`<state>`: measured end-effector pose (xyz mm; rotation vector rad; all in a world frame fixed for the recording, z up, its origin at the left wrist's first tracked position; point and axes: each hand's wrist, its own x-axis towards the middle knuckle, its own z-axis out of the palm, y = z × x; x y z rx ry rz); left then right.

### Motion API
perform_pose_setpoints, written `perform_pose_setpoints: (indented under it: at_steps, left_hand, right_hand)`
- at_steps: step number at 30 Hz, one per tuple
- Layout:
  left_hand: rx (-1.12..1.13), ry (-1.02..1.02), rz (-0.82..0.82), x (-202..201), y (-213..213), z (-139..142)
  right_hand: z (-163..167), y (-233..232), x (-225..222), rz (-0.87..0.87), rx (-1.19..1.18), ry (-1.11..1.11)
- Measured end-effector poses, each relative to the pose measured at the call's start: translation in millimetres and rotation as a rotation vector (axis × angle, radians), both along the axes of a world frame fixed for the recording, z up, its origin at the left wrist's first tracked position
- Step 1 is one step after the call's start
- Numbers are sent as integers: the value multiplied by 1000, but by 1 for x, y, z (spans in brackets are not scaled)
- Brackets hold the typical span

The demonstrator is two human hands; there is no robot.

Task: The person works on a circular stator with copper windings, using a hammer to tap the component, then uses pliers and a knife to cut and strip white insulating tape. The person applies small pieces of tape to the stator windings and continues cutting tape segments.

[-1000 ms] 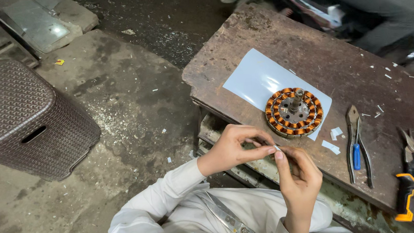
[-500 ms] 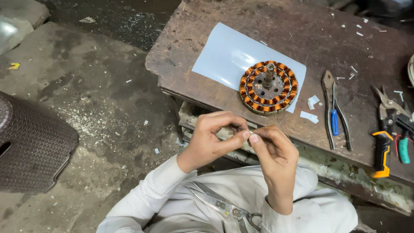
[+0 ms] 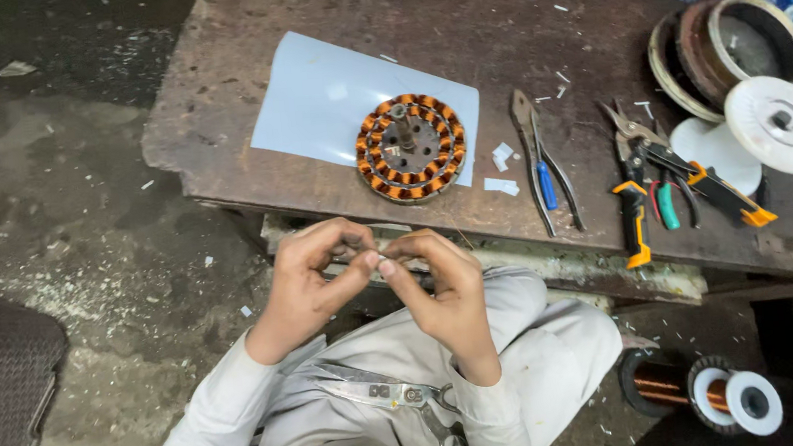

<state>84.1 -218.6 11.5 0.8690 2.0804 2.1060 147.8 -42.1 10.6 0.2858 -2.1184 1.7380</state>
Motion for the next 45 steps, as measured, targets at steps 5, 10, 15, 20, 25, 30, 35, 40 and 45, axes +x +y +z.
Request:
perform_pose_setpoints:
  at_steps: [5,10,15,20,25,30,35,40,45]
  left_hand:
    - [50,-393,-83,-6,4,-10]
    - [319,-787,-255,-11,4,-19]
    - [356,-683,-269,-5,8,-14]
    - [206,-246,-146,1,11,1]
    - [164,-104,-25,4,15,4]
    - [44,21,56,5,17,1]
    - [70,-1,20,6,19,0]
    - [-20,223,80,-2,21,-1]
    - [-108,284,157,-8,32,-8]
  right_hand:
    - [16,2,-1,-18,110,82]
    - [13,8,-2,-66,228,135]
    - [0,8,-2,-107,19,100]
    - [-2,10,-3,-70,-325,-82]
    - [-2,11,-1,-71,-371,-149]
    - [-4,7,-3,-120,-158,-55]
    - [2,11,2,-157,-73,17]
    - [15,45,17,-540,5,172]
    - [8,90,5,-857,244,230]
